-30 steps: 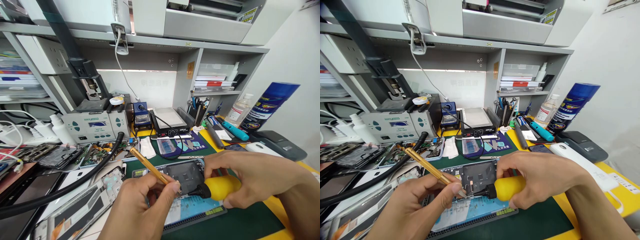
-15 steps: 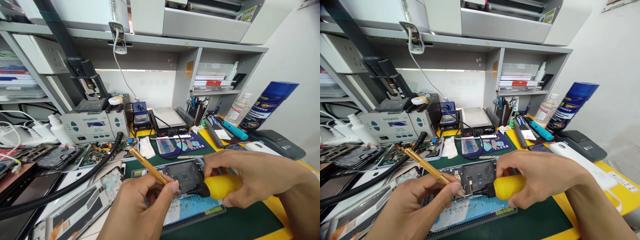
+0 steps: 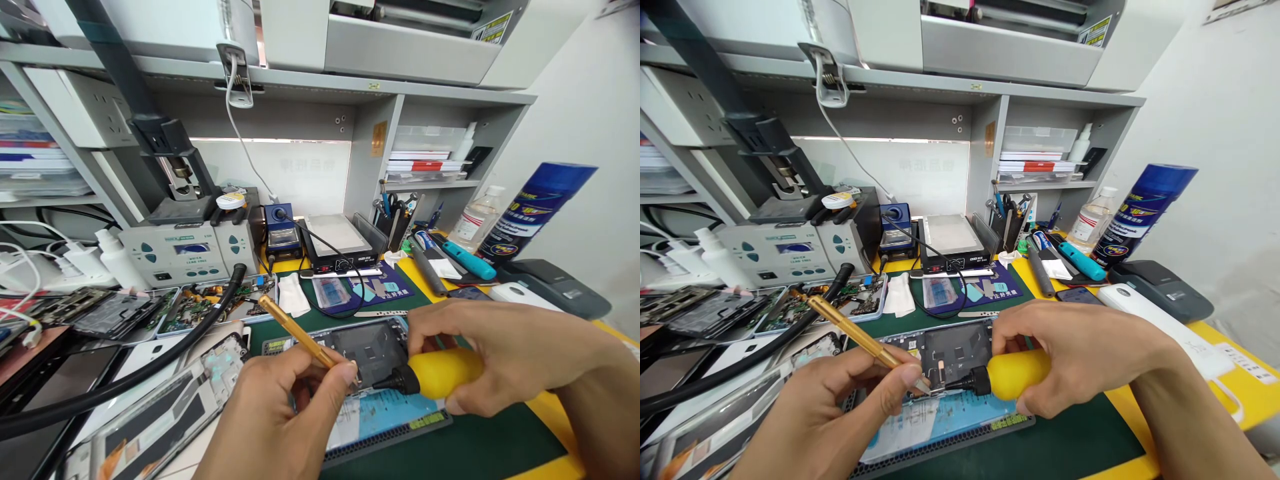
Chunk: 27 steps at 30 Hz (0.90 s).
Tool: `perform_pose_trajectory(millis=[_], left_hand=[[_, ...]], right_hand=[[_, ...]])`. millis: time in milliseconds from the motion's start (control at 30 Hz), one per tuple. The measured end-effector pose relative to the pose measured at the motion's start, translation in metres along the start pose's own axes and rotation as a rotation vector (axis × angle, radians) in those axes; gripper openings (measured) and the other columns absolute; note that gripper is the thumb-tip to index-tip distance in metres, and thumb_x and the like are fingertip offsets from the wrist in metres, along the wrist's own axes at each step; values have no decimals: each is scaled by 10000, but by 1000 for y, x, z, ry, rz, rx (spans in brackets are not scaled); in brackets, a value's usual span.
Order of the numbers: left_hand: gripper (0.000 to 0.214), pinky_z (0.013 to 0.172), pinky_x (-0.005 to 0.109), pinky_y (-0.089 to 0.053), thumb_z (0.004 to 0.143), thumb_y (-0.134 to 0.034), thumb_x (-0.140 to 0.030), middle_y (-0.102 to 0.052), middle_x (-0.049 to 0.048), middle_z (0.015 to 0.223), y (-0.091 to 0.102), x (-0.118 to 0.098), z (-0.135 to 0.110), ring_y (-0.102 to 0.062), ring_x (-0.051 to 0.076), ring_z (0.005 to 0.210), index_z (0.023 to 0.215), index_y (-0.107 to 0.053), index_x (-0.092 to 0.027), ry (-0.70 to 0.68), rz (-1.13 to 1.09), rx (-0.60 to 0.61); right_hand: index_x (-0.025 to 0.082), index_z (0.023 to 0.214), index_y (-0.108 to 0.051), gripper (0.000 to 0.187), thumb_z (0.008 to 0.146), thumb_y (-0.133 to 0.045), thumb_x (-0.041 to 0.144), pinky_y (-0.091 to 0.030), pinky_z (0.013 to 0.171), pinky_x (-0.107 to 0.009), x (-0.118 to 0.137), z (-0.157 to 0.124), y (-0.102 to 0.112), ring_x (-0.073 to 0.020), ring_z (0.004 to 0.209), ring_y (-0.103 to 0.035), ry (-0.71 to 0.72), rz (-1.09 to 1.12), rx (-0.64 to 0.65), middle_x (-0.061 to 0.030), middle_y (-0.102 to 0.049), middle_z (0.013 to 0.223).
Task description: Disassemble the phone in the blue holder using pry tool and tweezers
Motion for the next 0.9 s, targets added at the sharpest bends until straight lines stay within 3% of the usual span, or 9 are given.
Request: perform_pose_trajectory(millis=[433,633,900], left_hand=[[362,436,213,-459,948,-594,-514,-763,10,710,0,-1,2,-649,185,551,810,-801,-251,-4,-4,-7],[341,450,210,-458,927,-611,-488,-722,9,633,-1,1,3,-642,189,542,799,-803,-237,67,-40,2],[360,466,219,-445,926,-619,-519,-765,21,725,-1,4,-1,-647,194,582,769,-785,-241,48,-49,-3]], right_hand=[[261,1004,-708,421,655,-820,468,-459,690,-298,-1,1,-1,-269,876,-679,-22,7,27,-5,-751,1018],[276,1030,-715,412,667,-833,432,-456,704,-291,-2,0,-1,-267,916,-686,-34,-6,8,9,-751,1043],[286,1006,-696,380,677,-836,415,-441,694,-284,0,0,0,-247,885,-667,-45,1,15,26,-735,990]])
Point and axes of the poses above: each hand's wrist, its own z-axis towards the middle knuckle, its own y-axis out of the back of the hand, x = y × z, the point moved 9 cm from there along z, towards the middle knuckle
